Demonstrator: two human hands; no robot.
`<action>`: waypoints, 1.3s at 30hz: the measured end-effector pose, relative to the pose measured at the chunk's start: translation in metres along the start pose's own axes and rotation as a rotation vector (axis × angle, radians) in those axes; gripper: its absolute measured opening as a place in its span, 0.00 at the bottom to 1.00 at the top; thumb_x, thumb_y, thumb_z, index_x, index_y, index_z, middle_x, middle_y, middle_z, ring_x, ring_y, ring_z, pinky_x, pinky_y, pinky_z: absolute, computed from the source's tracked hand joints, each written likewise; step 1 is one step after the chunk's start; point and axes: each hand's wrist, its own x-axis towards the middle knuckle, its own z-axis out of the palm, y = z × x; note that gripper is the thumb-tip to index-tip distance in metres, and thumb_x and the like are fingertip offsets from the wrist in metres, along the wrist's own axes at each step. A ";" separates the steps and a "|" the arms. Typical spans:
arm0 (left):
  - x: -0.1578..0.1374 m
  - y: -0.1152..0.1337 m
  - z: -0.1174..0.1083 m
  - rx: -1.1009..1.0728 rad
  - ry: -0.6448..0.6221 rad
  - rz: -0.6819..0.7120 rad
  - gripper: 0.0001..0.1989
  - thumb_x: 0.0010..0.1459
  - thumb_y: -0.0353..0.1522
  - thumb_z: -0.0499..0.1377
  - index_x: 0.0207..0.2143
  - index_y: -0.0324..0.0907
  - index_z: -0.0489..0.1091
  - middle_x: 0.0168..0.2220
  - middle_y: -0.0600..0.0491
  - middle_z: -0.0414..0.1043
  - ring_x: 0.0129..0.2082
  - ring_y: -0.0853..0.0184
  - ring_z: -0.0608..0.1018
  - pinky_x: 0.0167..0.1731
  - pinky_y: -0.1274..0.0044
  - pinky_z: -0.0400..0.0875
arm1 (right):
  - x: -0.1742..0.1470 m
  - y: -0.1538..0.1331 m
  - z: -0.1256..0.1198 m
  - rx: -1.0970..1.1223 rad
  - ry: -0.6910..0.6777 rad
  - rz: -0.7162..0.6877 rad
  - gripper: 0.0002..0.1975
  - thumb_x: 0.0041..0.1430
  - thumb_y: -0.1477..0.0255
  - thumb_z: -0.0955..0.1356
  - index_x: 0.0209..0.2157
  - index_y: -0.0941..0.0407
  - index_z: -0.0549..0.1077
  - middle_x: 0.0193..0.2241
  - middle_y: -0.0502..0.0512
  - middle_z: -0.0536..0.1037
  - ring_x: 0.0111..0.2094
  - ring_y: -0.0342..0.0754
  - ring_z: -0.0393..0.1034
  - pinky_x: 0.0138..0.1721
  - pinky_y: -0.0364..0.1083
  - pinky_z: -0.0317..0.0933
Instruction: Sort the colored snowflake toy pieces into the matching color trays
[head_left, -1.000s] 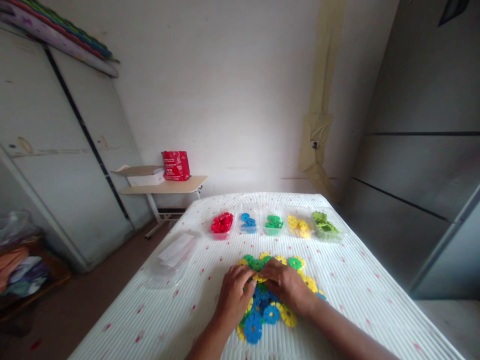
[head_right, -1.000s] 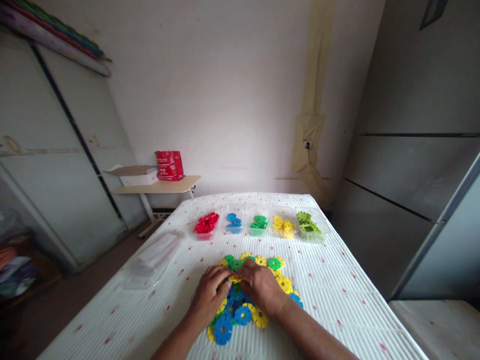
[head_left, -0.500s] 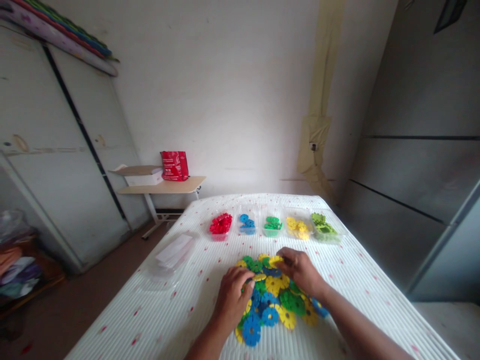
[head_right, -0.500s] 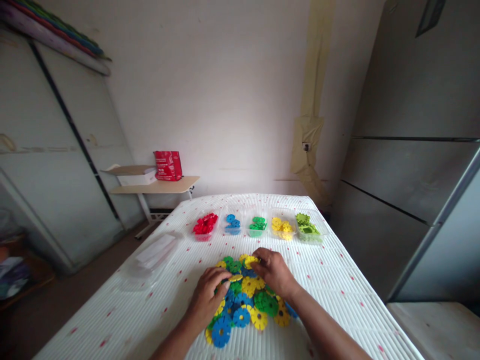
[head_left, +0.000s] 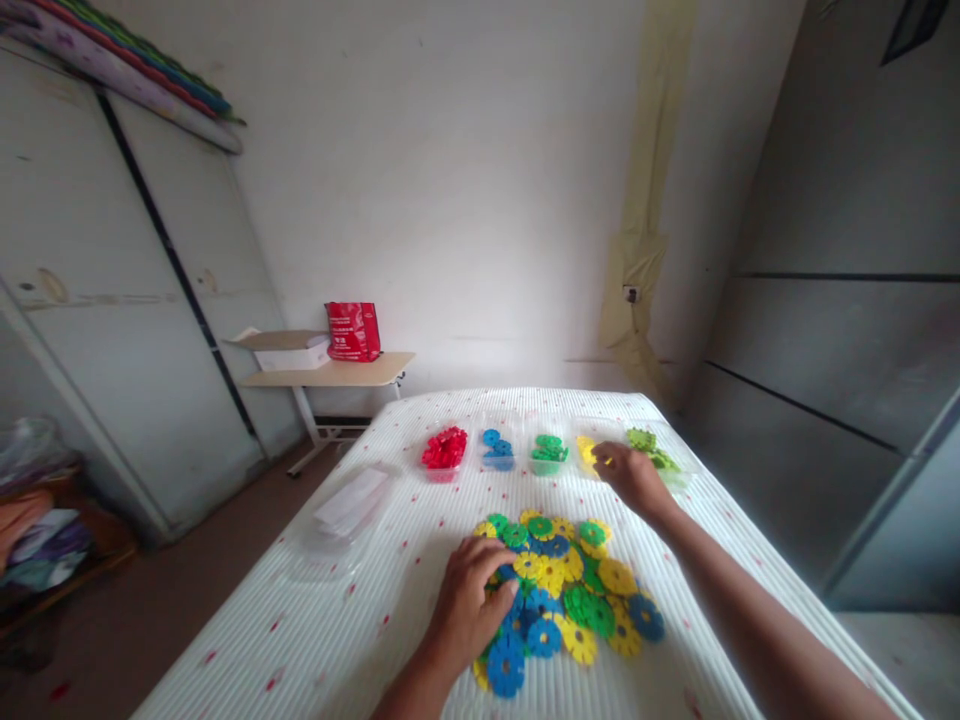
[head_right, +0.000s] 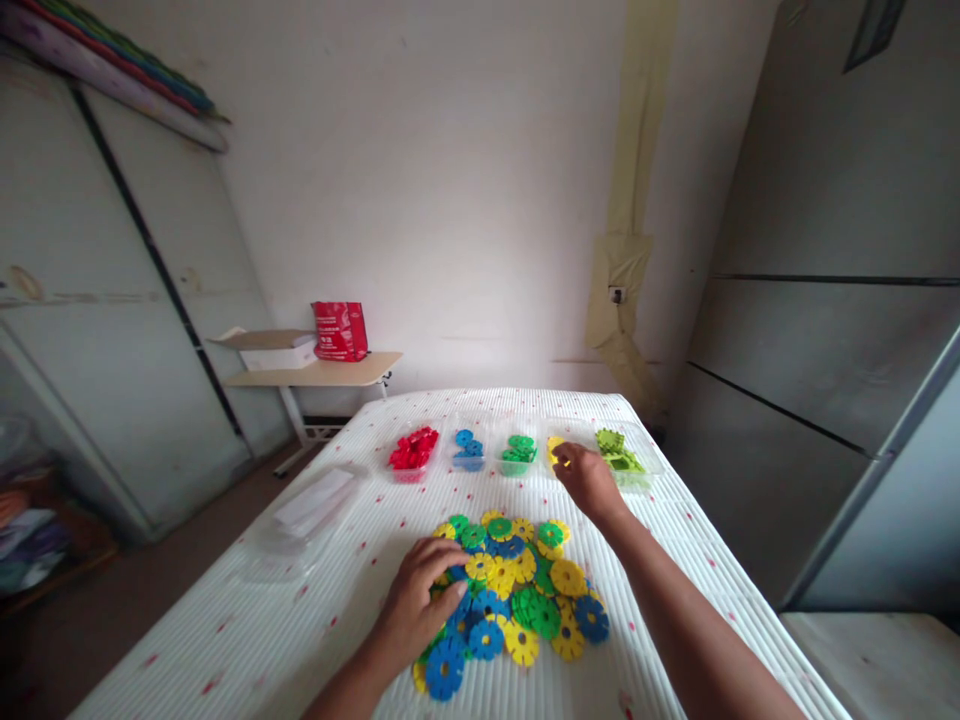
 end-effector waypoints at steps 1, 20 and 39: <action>0.000 0.000 0.000 -0.005 -0.003 0.001 0.12 0.50 0.32 0.58 0.39 0.44 0.72 0.41 0.49 0.72 0.45 0.60 0.71 0.47 0.66 0.66 | -0.007 -0.001 0.001 0.003 -0.038 -0.020 0.12 0.48 0.78 0.61 0.31 0.56 0.75 0.27 0.54 0.78 0.28 0.46 0.71 0.31 0.43 0.62; 0.000 -0.010 0.004 0.069 0.052 -0.017 0.13 0.50 0.32 0.57 0.40 0.44 0.73 0.42 0.47 0.71 0.45 0.59 0.72 0.46 0.66 0.68 | -0.059 0.031 0.019 -0.086 -0.410 -0.069 0.13 0.46 0.79 0.62 0.32 0.55 0.76 0.33 0.54 0.74 0.34 0.45 0.70 0.36 0.40 0.60; 0.000 -0.013 0.005 0.044 0.078 -0.020 0.14 0.50 0.28 0.55 0.39 0.44 0.73 0.41 0.47 0.72 0.44 0.60 0.73 0.46 0.66 0.69 | -0.060 0.049 -0.006 -0.172 -0.309 0.109 0.18 0.46 0.79 0.64 0.40 0.53 0.73 0.40 0.54 0.76 0.39 0.48 0.70 0.38 0.43 0.61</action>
